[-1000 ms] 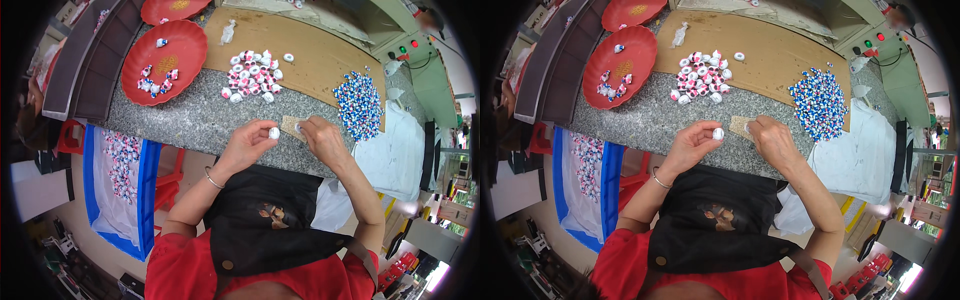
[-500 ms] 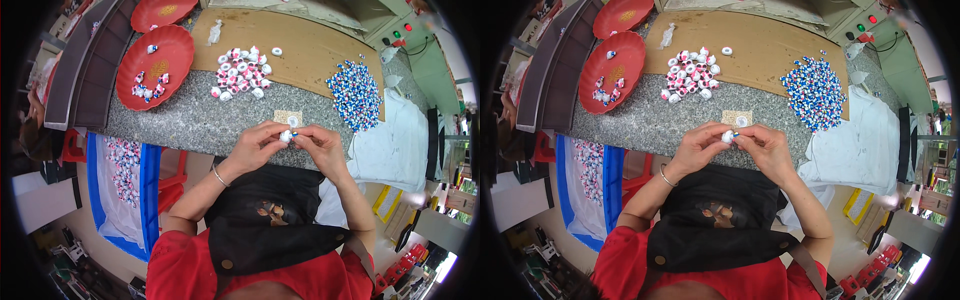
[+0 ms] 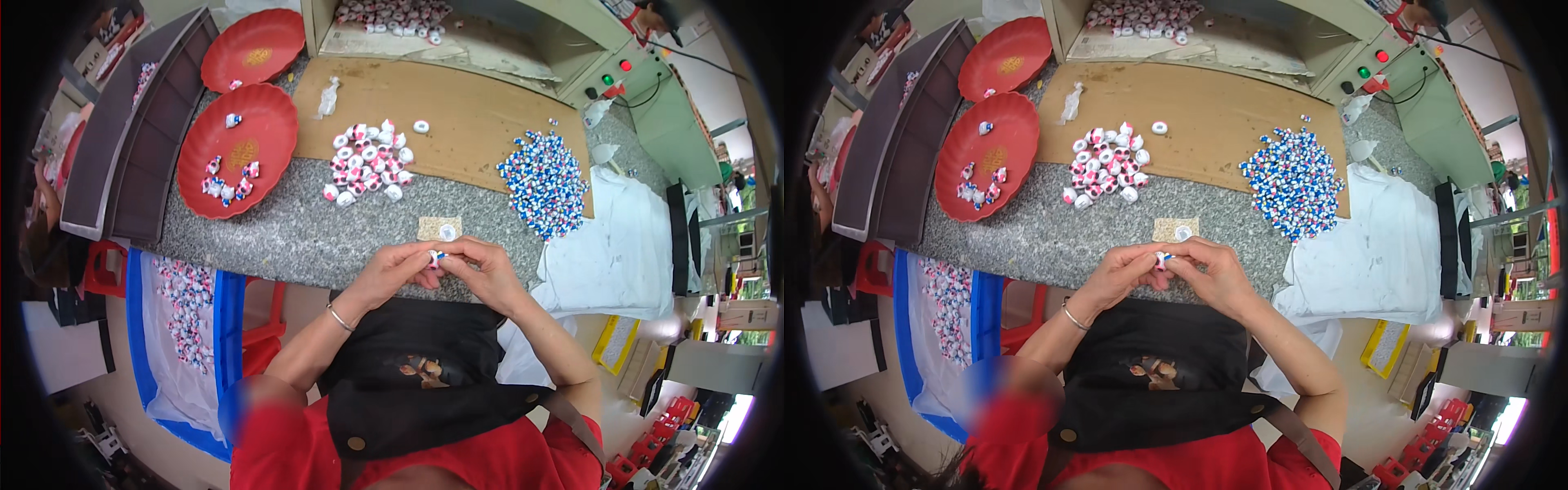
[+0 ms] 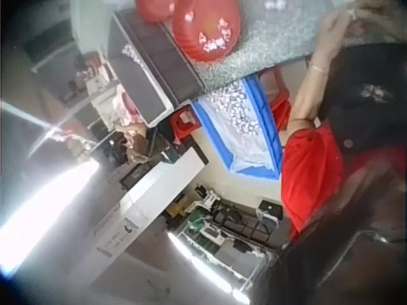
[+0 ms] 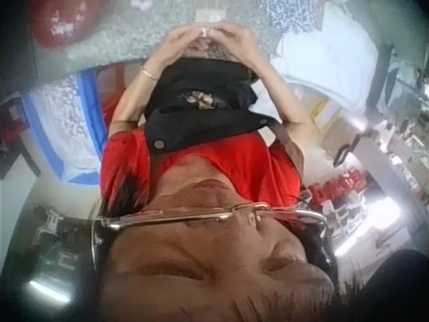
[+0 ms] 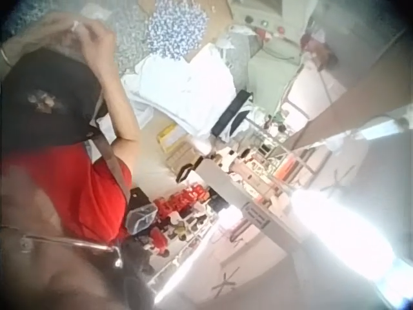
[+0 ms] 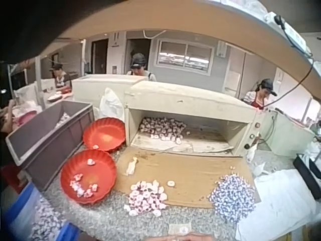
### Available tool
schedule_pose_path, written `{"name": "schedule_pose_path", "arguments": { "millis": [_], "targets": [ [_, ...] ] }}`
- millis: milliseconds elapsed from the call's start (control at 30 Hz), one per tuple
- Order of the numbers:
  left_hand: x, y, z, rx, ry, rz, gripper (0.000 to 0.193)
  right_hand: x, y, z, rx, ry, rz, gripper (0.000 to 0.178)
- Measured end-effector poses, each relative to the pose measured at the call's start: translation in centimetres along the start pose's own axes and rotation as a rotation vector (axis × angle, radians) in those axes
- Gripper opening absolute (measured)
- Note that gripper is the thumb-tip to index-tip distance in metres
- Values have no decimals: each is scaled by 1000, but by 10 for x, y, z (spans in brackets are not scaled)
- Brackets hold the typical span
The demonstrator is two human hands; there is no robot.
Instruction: Assembling small plastic toy components at a factory workbench.
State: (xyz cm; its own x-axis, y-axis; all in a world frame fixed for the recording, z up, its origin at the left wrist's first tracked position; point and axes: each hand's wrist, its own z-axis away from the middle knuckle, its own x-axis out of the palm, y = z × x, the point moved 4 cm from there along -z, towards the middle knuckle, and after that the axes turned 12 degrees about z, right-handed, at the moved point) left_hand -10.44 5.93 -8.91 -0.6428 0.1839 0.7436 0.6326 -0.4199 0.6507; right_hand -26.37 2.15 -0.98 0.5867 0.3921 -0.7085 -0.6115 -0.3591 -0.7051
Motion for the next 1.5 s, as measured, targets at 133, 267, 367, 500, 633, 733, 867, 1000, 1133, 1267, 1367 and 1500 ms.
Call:
{"name": "schedule_pose_path", "arguments": {
  "millis": [133, 267, 367, 500, 633, 733, 867, 1000, 1133, 1267, 1367, 1500],
  "targets": [
    [-15, 44, 11, 200, 72, -115, 28, -23, 28, -15, 56, 106, -124, 21],
    [-41, 127, 52, 619, 397, -738, 21, -73, 81, -50, -111, 435, 510, 19],
    [-47, 177, 89, 878, 694, -1429, 22, -78, 96, -75, -186, 378, 608, 19],
    [-85, 199, 111, 778, 868, -1780, 23, -77, 112, -97, -87, 204, 888, 13],
    [-96, 197, 109, 826, 946, -1763, 23, -74, 107, -104, -35, 122, 1037, 14],
    [-42, 183, 84, 1035, 824, -1702, 25, -76, 99, -91, -89, 304, 774, 18],
    [-1, 117, 18, 851, 273, -1562, 26, -46, 95, -55, 261, 34, -297, 20],
    [-3, 89, -27, 637, 284, -1679, 23, -20, 68, -12, 327, -11, -515, 20],
    [-13, 78, -41, 615, 253, -1828, 21, -23, 60, 9, 239, 55, -210, 22],
    [-1, 84, -32, 624, 226, -1797, 21, -23, 50, 12, -78, 183, 419, 19],
    [2, 79, -12, 451, 210, -1037, 23, -17, 50, 8, -114, 165, 615, 16],
    [-3, 48, 8, 263, 38, -104, 30, -18, 50, -3, -87, 141, 675, 14]
  ]
}}
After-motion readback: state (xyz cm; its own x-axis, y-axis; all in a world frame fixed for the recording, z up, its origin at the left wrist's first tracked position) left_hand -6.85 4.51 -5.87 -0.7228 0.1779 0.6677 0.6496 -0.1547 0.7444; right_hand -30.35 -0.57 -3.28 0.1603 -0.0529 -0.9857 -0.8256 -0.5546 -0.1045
